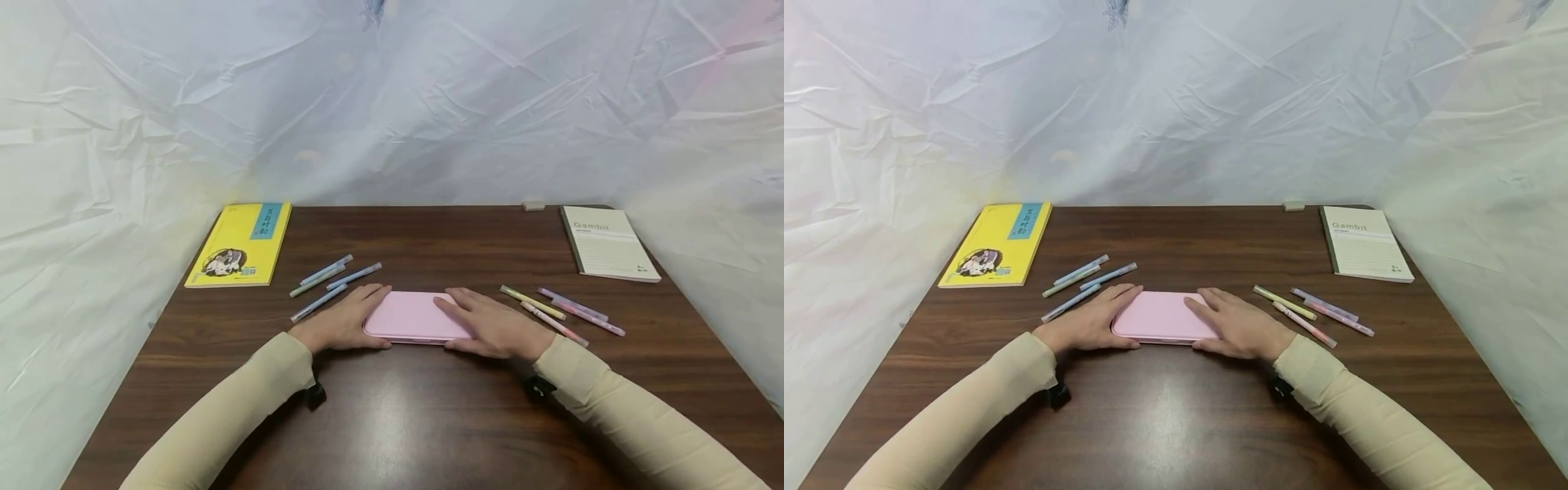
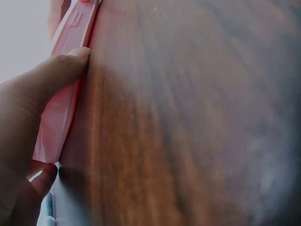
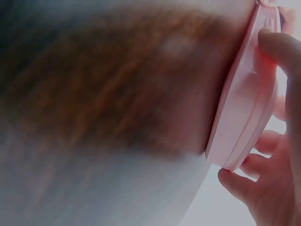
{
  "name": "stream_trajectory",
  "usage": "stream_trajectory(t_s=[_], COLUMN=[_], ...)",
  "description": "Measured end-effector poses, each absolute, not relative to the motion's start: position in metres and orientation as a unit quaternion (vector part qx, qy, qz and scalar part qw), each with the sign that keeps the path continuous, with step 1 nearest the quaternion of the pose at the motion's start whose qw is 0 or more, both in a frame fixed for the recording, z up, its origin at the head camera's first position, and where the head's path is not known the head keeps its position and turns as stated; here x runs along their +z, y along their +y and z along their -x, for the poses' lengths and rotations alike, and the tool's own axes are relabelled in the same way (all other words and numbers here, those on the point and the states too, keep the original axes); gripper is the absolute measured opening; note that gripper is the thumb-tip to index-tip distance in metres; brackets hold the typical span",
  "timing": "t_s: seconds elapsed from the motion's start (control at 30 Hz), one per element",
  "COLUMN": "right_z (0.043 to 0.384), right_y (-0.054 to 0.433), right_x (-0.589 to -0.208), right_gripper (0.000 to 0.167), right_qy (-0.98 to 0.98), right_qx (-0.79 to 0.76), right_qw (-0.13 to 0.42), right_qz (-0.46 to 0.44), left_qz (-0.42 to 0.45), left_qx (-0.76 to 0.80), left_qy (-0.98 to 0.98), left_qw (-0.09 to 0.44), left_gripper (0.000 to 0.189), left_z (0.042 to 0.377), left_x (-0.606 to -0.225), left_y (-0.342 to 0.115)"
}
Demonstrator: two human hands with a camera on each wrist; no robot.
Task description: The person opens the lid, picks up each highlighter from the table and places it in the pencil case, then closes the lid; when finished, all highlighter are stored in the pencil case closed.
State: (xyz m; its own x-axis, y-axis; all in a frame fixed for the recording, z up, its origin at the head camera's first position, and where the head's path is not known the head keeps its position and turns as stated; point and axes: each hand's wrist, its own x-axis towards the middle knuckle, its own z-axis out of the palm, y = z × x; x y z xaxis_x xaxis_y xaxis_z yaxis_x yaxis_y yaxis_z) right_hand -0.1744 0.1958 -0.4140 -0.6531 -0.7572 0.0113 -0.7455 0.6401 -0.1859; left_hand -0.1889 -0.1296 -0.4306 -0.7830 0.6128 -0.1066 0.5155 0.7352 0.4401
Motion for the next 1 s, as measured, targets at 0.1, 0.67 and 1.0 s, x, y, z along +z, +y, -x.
stream_trajectory(t_s=[0.1, 0.67, 1.0], right_z=[0.174, 0.202, 0.242], right_y=[0.196, 0.204, 0.214], right_x=[-0.414, -0.382, -0.378], right_gripper=[0.077, 0.047, 0.040], right_qy=[0.905, 0.899, 0.918], right_qx=[-0.079, -0.171, -0.270], right_qw=[0.040, 0.069, 0.061], right_qz=[0.416, 0.397, 0.286], left_qz=[-0.311, -0.280, -0.269], left_qx=[0.207, 0.382, 0.391], left_qy=[0.920, 0.877, 0.878], left_qw=[0.121, 0.084, 0.061], left_gripper=[0.109, 0.138, 0.149], left_z=[0.189, 0.190, 0.186], left_x=[-0.434, -0.446, -0.454], left_y=[-0.131, -0.138, -0.130])
